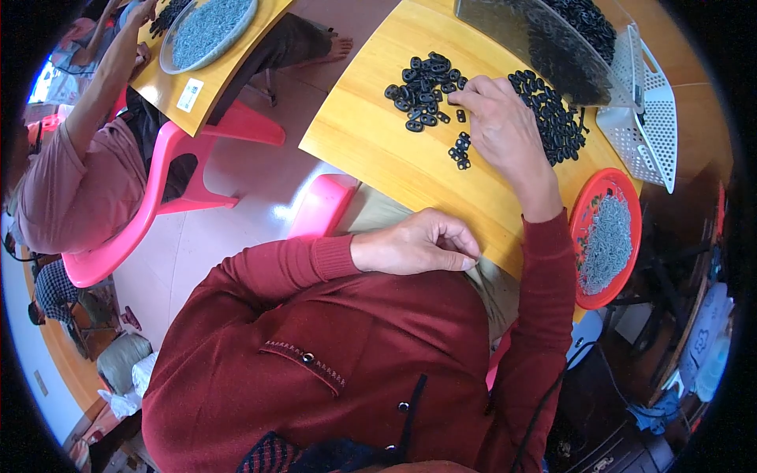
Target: The person assembles cord locks by hand, picking up plastic toggle pieces and metal springs from the table, fitting the springs into the plastic components, and pressing the parts together.
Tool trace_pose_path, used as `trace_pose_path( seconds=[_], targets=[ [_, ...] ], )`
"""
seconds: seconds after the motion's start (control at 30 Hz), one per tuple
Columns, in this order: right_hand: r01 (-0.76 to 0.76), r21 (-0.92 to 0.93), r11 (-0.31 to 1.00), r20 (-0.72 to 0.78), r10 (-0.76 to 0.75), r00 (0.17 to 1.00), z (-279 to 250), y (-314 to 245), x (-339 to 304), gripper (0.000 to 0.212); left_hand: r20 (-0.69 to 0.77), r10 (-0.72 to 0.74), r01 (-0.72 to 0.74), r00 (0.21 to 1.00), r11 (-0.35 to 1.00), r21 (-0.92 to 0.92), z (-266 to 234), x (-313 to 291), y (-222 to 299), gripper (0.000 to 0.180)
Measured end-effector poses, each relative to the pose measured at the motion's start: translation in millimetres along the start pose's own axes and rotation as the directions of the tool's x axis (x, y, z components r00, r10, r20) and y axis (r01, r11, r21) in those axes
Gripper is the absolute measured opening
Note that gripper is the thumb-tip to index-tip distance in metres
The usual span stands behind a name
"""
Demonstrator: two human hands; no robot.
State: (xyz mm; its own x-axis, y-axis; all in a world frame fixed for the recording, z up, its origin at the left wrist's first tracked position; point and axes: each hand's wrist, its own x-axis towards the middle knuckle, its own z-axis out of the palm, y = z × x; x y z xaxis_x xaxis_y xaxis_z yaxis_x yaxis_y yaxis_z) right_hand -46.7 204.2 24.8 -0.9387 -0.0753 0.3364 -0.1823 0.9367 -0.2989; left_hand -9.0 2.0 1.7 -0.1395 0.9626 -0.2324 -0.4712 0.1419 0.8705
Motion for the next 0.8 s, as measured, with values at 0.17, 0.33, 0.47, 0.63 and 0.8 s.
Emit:
trace_pose_path(
  seconds=[0.17,0.33,0.47,0.63,0.8],
  targets=[
    [0.004,0.012,1.0,-0.032,-0.003,0.999,0.3,-6.3,1.2,0.032,0.005,0.001,-0.001,1.0,1.0,0.002,-0.2,0.6,-0.3,0.014],
    [0.023,-0.056,0.998,-0.024,-0.024,0.999,1.3,-7.3,0.4,0.033,0.007,0.011,-0.011,1.0,1.0,0.007,-0.3,0.4,-0.8,0.014],
    [0.027,-0.037,0.999,-0.014,-0.028,1.0,-2.1,-5.6,-3.3,0.029,-0.001,0.007,-0.007,1.0,1.0,0.008,0.1,0.3,-0.7,0.013],
    [0.002,0.049,0.999,0.006,-0.002,1.0,-6.1,-1.5,-7.1,0.027,0.004,0.01,-0.01,1.0,1.0,-0.001,0.6,0.9,-0.3,0.012],
    [0.013,0.0,1.0,-0.048,-0.013,0.999,-4.1,0.2,-6.5,0.024,0.0,0.015,-0.015,1.0,1.0,0.005,0.8,1.3,-0.1,0.012]
  ],
)
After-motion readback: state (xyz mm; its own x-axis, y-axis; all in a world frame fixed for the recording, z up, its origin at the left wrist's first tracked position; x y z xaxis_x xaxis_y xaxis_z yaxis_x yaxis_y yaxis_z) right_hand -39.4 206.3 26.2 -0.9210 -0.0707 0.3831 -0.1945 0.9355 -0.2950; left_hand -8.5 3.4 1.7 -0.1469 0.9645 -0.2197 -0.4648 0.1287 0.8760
